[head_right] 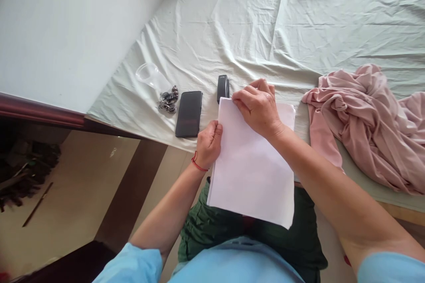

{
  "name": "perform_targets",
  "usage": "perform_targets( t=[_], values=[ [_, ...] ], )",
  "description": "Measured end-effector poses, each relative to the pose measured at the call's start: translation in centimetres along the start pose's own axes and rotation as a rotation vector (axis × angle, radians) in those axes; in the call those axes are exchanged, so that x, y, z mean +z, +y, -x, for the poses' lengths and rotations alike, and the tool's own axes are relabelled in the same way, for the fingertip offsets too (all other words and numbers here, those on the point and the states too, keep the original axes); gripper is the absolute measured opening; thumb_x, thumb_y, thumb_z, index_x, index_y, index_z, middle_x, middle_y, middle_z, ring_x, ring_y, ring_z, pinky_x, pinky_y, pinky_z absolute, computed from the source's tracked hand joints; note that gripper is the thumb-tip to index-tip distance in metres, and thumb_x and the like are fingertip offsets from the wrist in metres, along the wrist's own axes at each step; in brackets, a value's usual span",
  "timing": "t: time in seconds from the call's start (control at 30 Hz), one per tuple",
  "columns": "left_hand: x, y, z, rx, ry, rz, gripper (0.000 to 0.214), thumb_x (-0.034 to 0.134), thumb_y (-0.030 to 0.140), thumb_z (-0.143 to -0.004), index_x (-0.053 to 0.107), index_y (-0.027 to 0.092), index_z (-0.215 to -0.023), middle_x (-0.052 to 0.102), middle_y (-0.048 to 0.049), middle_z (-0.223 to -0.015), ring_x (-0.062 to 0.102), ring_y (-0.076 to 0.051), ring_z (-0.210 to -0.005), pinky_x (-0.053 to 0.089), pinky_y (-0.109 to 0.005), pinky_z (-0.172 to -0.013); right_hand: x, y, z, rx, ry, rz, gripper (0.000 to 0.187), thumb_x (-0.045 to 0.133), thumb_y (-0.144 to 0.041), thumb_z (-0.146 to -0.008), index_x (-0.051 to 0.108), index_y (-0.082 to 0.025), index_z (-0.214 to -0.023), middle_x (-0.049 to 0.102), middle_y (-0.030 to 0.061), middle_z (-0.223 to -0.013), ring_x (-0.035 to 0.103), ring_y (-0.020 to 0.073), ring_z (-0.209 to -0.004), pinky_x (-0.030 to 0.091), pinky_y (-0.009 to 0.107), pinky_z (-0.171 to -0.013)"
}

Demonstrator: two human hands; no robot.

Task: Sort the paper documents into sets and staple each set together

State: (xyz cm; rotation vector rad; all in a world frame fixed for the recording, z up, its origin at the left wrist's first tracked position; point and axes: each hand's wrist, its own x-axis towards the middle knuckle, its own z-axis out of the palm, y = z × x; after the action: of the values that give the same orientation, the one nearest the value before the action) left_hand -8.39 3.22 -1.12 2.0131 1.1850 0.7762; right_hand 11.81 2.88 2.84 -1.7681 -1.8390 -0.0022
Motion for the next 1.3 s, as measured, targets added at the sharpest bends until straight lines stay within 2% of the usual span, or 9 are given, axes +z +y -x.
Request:
perform_targets(
  t=[0.17,0.27,0.4,0.6,0.77,0.87,0.97,1.1,1.3],
  values=[
    [0.1,-0.2,0.1,0.023,-0.002,-0.093,0.034,0.031,0.045,-0.11,0.048,0.024,-0.089,0.056,-0.0007,-0.07,0.055,-0.018,-0.062,0.035,-0.03,-0.063,0.8,0.2,0.0,-0.029,0.048,-0.042,0.029,0.048,-0.036,-0.107,0.075,-0.026,-0.101,0.073,0.0054,-0.091,0.057,0.0278,-0.105,0.037,0.046,-0.097],
    [0.2,-0.3,0.3,0.033,-0.001,-0.152,0.037,0.027,0.046,-0.111,0.05,0.024,-0.092,0.059,-0.0026,-0.072,0.059,-0.019,-0.064,0.036,-0.031,-0.063,1.3,0.2,0.2,-0.031,0.083,-0.02,0.03,0.045,-0.034,-0.108,0.074,-0.026,-0.109,0.075,0.0065,-0.103,0.057,0.0293,-0.11,0.036,0.046,-0.095],
    [0.4,-0.5,0.3,0.056,0.016,-0.172,0.044,0.021,0.05,-0.111,0.05,0.024,-0.093,0.059,-0.0031,-0.07,0.059,-0.02,-0.062,0.035,-0.032,-0.061,1.5,-0.1,0.4,-0.031,0.023,0.027,0.031,0.042,-0.028,-0.108,0.072,-0.025,-0.113,0.076,0.0071,-0.106,0.057,0.0301,-0.111,0.036,0.046,-0.095],
    [0.5,-0.7,0.3,0.075,0.03,-0.139,0.052,0.016,0.059,-0.11,0.05,0.023,-0.094,0.06,-0.0043,-0.073,0.059,-0.02,-0.064,0.035,-0.033,-0.061,1.1,-0.5,0.2,-0.029,-0.024,0.031,0.032,0.04,-0.031,-0.108,0.072,-0.024,-0.107,0.075,0.0086,-0.1,0.056,0.0307,-0.11,0.036,0.047,-0.095],
    [-0.1,-0.7,0.4,0.096,0.013,-0.047,0.051,0.02,0.06,-0.11,0.048,0.023,-0.088,0.061,-0.0043,-0.074,0.057,-0.019,-0.064,0.038,-0.033,-0.065,0.7,-0.1,-0.3,0.043,-0.078,-0.124,0.032,0.043,-0.038,-0.107,0.07,-0.024,-0.097,0.076,0.0076,-0.097,0.057,0.0294,-0.105,0.037,0.047,-0.096],
    [-0.5,-0.6,0.4,0.095,-0.008,0.006,0.05,0.023,0.062,-0.109,0.046,0.024,-0.086,0.06,-0.0039,-0.075,0.056,-0.018,-0.065,0.039,-0.033,-0.065,0.4,-0.1,-0.6,0.081,-0.143,-0.243,0.029,0.048,-0.038,-0.103,0.064,-0.022,-0.084,0.069,0.0059,-0.081,0.058,0.0257,-0.093,0.04,0.044,-0.091],
    [-0.7,-0.7,0.3,0.079,-0.045,0.034,0.05,0.024,0.062,-0.109,0.049,0.023,-0.088,0.062,-0.0052,-0.078,0.058,-0.019,-0.068,0.041,-0.033,-0.066,-0.1,-0.4,-0.8,0.106,-0.188,-0.299,0.031,0.048,-0.038,-0.1,0.052,-0.022,-0.073,0.058,0.0045,-0.07,0.055,0.0225,-0.083,0.041,0.039,-0.083],
    [-0.4,-0.7,0.3,0.066,-0.052,0.026,0.052,0.022,0.063,-0.108,0.052,0.022,-0.096,0.066,-0.0084,-0.086,0.063,-0.022,-0.076,0.044,-0.035,-0.07,-0.4,-1.2,-0.7,0.132,-0.208,-0.269,0.033,0.046,-0.037,-0.099,0.041,-0.022,-0.07,0.051,0.0046,-0.069,0.052,0.0224,-0.081,0.039,0.038,-0.079],
    [0.0,-0.7,0.3,0.062,-0.048,-0.021,0.057,0.016,0.071,-0.105,0.045,0.024,-0.089,0.057,-0.0042,-0.073,0.053,-0.02,-0.063,0.035,-0.035,-0.062,0.1,-1.6,-0.3,0.154,-0.216,-0.198,0.03,0.043,-0.035,-0.101,0.046,-0.022,-0.075,0.058,0.007,-0.073,0.054,0.0254,-0.088,0.039,0.041,-0.082]
  ],
)
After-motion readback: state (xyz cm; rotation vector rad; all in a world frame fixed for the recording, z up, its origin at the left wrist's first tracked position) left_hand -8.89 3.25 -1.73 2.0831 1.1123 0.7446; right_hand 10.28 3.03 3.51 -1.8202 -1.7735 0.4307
